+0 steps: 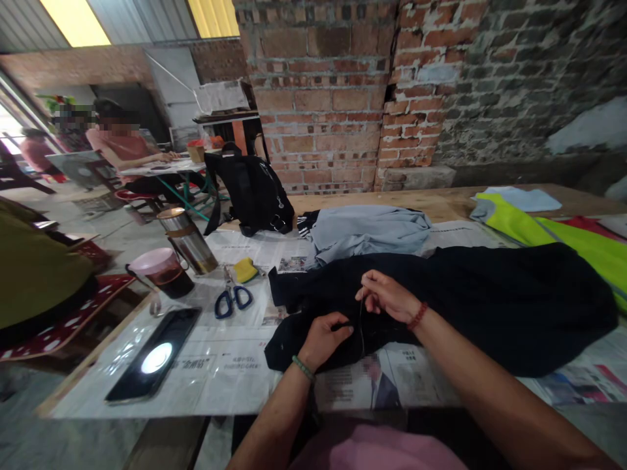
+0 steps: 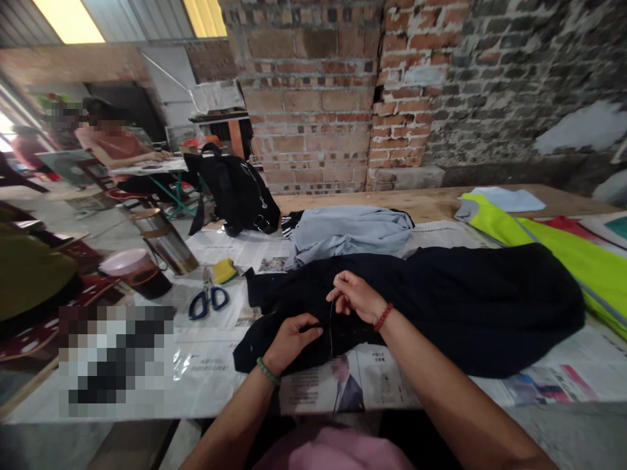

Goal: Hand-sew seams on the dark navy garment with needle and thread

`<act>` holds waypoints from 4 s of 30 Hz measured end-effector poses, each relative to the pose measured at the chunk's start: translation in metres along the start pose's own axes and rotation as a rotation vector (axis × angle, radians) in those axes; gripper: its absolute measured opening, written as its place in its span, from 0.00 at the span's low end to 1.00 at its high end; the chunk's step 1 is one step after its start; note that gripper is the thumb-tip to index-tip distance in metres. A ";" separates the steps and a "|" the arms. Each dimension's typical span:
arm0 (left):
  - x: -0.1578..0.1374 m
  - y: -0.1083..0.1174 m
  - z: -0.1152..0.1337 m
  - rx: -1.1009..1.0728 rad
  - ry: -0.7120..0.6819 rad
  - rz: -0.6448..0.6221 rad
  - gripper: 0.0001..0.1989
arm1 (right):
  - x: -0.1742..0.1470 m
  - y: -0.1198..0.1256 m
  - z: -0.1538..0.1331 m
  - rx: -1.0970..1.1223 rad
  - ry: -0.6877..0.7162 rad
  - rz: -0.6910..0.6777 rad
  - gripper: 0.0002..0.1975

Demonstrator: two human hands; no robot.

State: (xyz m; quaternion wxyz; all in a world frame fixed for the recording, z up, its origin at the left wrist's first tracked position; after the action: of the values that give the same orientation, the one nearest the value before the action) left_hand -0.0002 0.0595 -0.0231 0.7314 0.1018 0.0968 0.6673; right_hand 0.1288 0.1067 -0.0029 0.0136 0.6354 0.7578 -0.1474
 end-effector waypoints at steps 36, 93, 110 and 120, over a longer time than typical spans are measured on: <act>0.002 0.009 0.001 0.003 -0.062 0.102 0.07 | -0.014 -0.002 -0.016 -0.494 0.441 0.212 0.08; 0.005 0.013 0.001 -0.140 0.029 0.070 0.08 | -0.088 -0.037 -0.026 -0.913 1.110 0.145 0.13; 0.005 0.014 0.007 -0.221 0.040 0.090 0.08 | -0.067 -0.033 -0.003 -0.816 0.934 0.325 0.06; 0.005 0.010 0.002 -0.148 0.037 0.058 0.08 | -0.076 -0.032 -0.010 -0.758 0.994 0.349 0.07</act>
State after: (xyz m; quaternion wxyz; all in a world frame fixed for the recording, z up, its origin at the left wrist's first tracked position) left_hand -0.0090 0.0650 -0.0184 0.7154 0.0382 0.0577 0.6953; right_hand 0.1143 0.0316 0.0290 -0.0918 0.6929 0.5588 0.4463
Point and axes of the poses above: each hand's wrist, its own x-axis towards the middle knuckle, its own y-axis out of the back of the hand, z = x × y, the point moved 8 cm from there along x, towards the middle knuckle, and after that the axes turned 10 degrees about z, right-handed, at the moved point
